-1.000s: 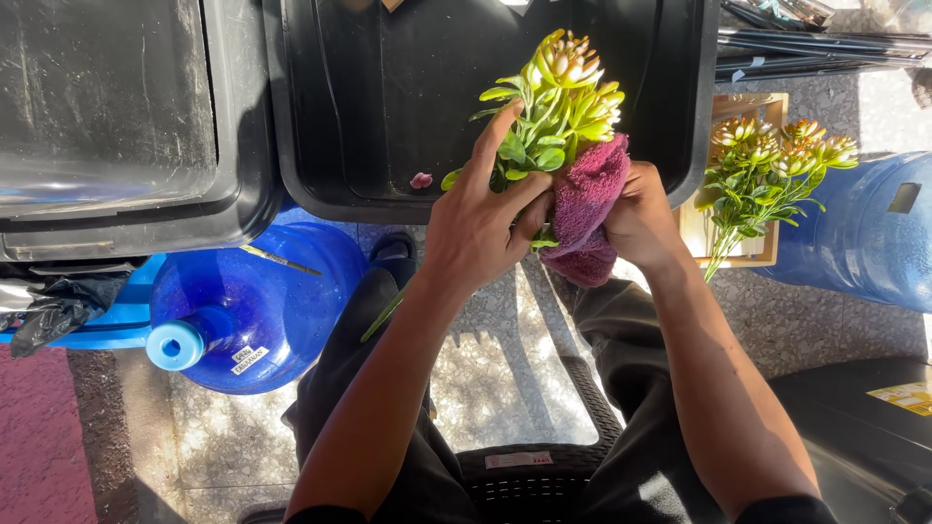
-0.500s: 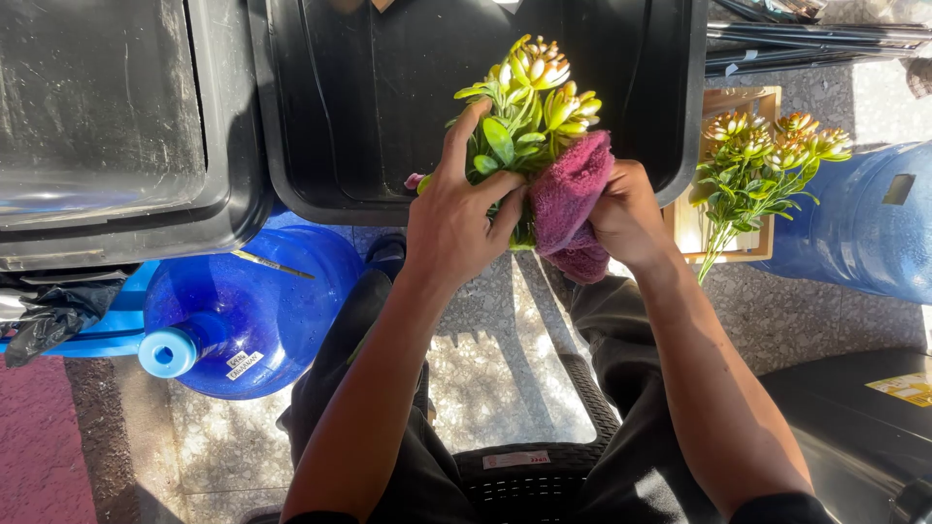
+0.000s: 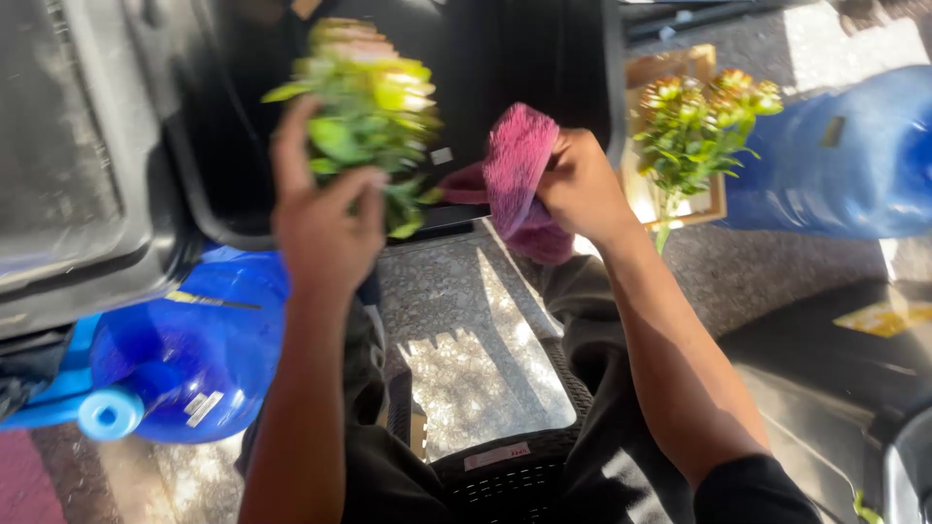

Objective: Cleaning and wiping down artificial flowers with a cloth.

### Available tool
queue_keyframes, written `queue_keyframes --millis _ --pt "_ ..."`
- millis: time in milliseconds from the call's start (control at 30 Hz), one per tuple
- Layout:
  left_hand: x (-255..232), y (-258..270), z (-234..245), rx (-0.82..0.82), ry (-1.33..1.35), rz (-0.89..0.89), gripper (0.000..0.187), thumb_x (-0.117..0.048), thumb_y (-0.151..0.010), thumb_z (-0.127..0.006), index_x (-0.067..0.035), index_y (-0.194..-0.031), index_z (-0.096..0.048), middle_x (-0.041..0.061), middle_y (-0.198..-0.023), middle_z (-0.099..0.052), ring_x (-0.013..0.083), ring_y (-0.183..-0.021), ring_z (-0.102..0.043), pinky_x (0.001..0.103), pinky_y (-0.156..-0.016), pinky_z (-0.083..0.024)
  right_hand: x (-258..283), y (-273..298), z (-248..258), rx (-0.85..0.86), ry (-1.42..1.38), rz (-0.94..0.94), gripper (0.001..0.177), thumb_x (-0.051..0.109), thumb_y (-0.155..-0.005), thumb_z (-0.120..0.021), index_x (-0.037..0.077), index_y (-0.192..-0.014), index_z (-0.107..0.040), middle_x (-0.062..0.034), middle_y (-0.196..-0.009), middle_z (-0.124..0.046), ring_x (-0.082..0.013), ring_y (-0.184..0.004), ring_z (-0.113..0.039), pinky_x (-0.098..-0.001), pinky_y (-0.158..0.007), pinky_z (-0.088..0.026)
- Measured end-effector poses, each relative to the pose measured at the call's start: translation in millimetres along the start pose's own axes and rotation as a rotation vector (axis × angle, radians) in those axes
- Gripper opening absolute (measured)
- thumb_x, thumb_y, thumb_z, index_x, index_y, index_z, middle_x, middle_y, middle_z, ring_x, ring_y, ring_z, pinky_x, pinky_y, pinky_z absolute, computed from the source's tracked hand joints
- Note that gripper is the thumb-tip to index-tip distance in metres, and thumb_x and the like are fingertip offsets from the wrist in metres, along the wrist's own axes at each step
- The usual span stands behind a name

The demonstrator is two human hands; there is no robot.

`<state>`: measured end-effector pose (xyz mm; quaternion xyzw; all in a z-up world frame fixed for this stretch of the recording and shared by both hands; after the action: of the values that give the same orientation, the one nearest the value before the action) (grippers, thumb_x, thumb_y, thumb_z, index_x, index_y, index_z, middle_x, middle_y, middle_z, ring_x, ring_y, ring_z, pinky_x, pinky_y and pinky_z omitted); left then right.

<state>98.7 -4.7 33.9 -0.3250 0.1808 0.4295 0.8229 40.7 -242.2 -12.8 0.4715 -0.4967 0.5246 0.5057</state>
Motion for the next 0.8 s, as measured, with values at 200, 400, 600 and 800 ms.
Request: queue_keyframes --millis 200,400,600,800 --pt "-40 -3 -8 0.008 0.003 -0.089 0.007 -0.006 -0.096 -0.079 -0.008 -0.102 -0.079 0.021 -0.162 -0.04 0.0379 -0.146 -0.053 0.038 -0.116 -0.051 -6 0 -10 0.042 -0.047 -0.018 0.027 0.002 -0.087 -0.08 0.006 -0.113 -0.074 -0.005 -0.107 -0.076 -0.0122 -0.097 -0.071 -0.0297 -0.09 -0.059" --pt "-86 -4 -24 0.05 -0.033 -0.191 0.022 -0.006 -0.092 -0.079 -0.007 -0.115 -0.079 0.023 -0.157 -0.041 0.0399 -0.142 -0.054 0.041 -0.115 -0.051 5 -3 -31 0.047 0.056 0.04 0.03 -0.009 -0.08 -0.068 0.001 -0.108 -0.072 -0.0102 -0.105 -0.078 -0.0151 -0.099 -0.074 -0.0325 -0.091 -0.059" --pt "-52 -5 -7 0.064 -0.063 -0.146 0.013 -0.006 -0.095 -0.08 -0.009 -0.107 -0.079 0.021 -0.16 -0.044 0.0395 -0.146 -0.054 0.041 -0.118 -0.05 8 -4 2 -0.031 0.014 0.141 0.025 -0.009 -0.086 -0.071 0.001 -0.108 -0.074 -0.01 -0.11 -0.077 -0.017 -0.103 -0.074 -0.0333 -0.095 -0.06" --pt "-51 -3 -13 -0.017 -0.026 -0.138 0.015 -0.003 -0.093 -0.079 -0.007 -0.107 -0.079 0.021 -0.162 -0.041 0.0386 -0.145 -0.053 0.04 -0.118 -0.049 13 -7 -26 0.01 -0.145 0.058 0.027 -0.007 -0.086 -0.074 0.002 -0.112 -0.071 -0.0051 -0.111 -0.072 -0.0162 -0.101 -0.07 -0.0318 -0.089 -0.061"
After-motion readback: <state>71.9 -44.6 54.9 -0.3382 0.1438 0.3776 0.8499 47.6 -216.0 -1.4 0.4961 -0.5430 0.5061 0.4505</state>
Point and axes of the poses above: each hand's wrist, its own y-axis away from the middle knuckle, its own z-axis out of the back of the hand, x = y × z, the point moved 10 cm from there along -y, towards the middle knuckle
